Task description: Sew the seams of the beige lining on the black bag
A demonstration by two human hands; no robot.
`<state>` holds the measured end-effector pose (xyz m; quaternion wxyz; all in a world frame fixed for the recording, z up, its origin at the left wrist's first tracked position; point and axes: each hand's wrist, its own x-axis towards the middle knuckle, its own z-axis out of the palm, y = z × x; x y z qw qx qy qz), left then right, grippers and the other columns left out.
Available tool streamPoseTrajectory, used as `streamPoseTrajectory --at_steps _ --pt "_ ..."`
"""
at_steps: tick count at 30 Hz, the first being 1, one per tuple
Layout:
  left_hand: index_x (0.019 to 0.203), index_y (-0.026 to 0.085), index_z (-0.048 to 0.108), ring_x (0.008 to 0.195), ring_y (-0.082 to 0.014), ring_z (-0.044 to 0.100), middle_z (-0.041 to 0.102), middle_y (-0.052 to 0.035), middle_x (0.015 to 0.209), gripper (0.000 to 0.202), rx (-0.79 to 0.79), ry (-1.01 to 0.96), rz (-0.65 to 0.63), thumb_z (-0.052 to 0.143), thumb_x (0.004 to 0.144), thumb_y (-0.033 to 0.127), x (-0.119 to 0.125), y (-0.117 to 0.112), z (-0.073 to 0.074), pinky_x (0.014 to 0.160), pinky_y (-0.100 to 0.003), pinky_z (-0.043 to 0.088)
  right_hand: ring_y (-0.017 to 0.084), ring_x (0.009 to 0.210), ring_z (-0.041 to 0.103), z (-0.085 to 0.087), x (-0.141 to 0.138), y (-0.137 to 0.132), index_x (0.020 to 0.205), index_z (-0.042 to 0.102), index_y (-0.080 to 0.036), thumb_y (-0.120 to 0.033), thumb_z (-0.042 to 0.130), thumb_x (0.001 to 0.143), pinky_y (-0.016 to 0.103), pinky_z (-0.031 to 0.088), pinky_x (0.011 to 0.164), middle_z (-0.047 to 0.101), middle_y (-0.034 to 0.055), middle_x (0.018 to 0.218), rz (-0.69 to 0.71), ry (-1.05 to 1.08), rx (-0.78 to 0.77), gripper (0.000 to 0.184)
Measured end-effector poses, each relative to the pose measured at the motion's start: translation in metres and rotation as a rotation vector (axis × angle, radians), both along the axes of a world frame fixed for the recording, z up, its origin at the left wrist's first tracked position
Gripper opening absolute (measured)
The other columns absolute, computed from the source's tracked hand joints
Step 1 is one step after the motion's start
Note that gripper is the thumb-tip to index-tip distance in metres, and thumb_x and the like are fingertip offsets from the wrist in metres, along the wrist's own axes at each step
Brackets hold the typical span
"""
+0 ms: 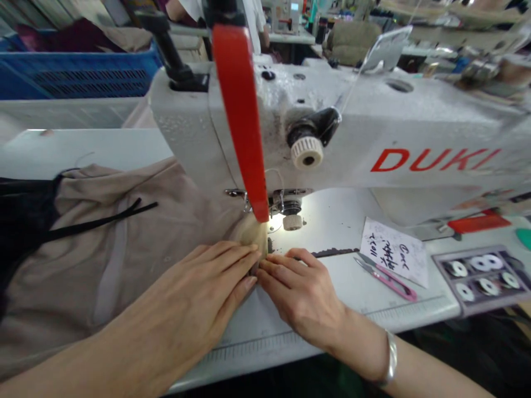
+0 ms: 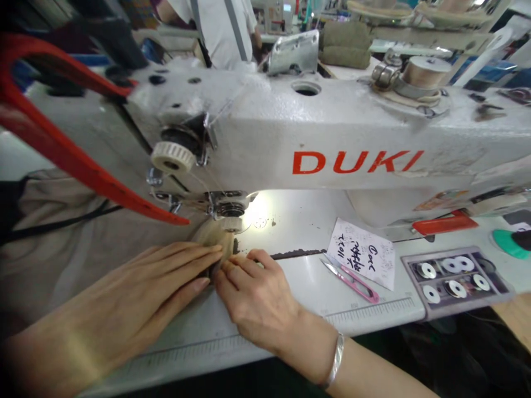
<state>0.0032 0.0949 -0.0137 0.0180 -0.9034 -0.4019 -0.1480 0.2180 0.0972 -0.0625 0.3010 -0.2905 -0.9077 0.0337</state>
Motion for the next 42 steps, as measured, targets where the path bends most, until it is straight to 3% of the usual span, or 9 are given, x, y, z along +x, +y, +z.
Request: streamPoseTrajectory --at_steps 4,9,13,23,32,42 --pt "0.127 0.007 0.065 0.114 -0.0239 0.063 0.068 -0.0106 0.131 0.039 0.046 0.012 0.072 0.037 0.102 0.021 0.012 -0.018 -0.015 0.092 -0.041 0.049 0.018 0.105 0.070 -0.002 0.000 -0.001 0.106 0.069 -0.013 -0.013 0.050 0.102 0.036 0.049 0.092 0.078 0.0077 0.106 -0.008 0.030 0.019 0.019" --pt "0.141 0.012 0.056 0.125 -0.0239 0.055 0.059 -0.0075 0.145 0.042 -0.051 -0.009 0.145 0.041 0.102 0.022 0.011 -0.021 -0.029 0.098 -0.041 0.045 0.016 0.104 0.070 -0.004 0.000 0.000 0.103 0.068 -0.013 -0.012 0.053 0.101 0.035 0.048 0.095 0.078 0.0051 0.102 0.005 0.035 -0.010 0.015" --pt "0.149 0.015 0.048 0.124 -0.0259 0.053 0.054 -0.0073 0.150 0.048 -0.077 0.033 0.100 0.042 0.102 0.027 0.005 -0.013 -0.026 0.096 -0.042 0.043 0.016 0.102 0.070 -0.003 0.000 0.000 0.097 0.067 -0.015 -0.011 0.052 0.101 0.034 0.049 0.094 0.078 0.0041 0.101 -0.002 0.037 0.010 0.016" --pt "0.145 0.018 0.050 0.126 -0.0258 0.051 0.057 -0.0047 0.146 0.048 -0.070 0.091 -0.002 0.045 0.102 0.036 -0.006 0.005 -0.024 0.098 -0.042 0.035 0.016 0.104 0.069 0.000 -0.001 0.001 0.098 0.067 -0.015 -0.011 0.050 0.102 0.034 0.046 0.095 0.078 0.0044 0.106 0.003 0.041 -0.023 0.018" --pt "0.136 0.009 0.057 0.116 -0.0286 0.055 0.064 -0.0128 0.132 0.062 0.017 0.089 -0.071 0.051 0.097 0.057 -0.004 0.015 -0.021 0.094 -0.043 0.036 0.015 0.098 0.067 0.008 -0.002 0.003 0.107 0.067 -0.016 -0.015 0.055 0.102 0.037 0.040 0.092 0.077 0.0002 0.107 -0.042 0.018 -0.109 0.013" --pt "0.122 0.009 0.060 0.108 -0.0289 0.059 0.067 -0.0152 0.121 0.051 0.085 0.086 -0.092 0.039 0.103 0.052 -0.004 0.023 -0.020 0.086 -0.043 0.042 0.018 0.081 0.058 0.011 -0.003 0.006 0.103 0.067 -0.018 -0.020 0.061 0.101 0.038 0.031 0.071 0.078 0.0002 0.102 -0.116 -0.056 -0.146 0.007"
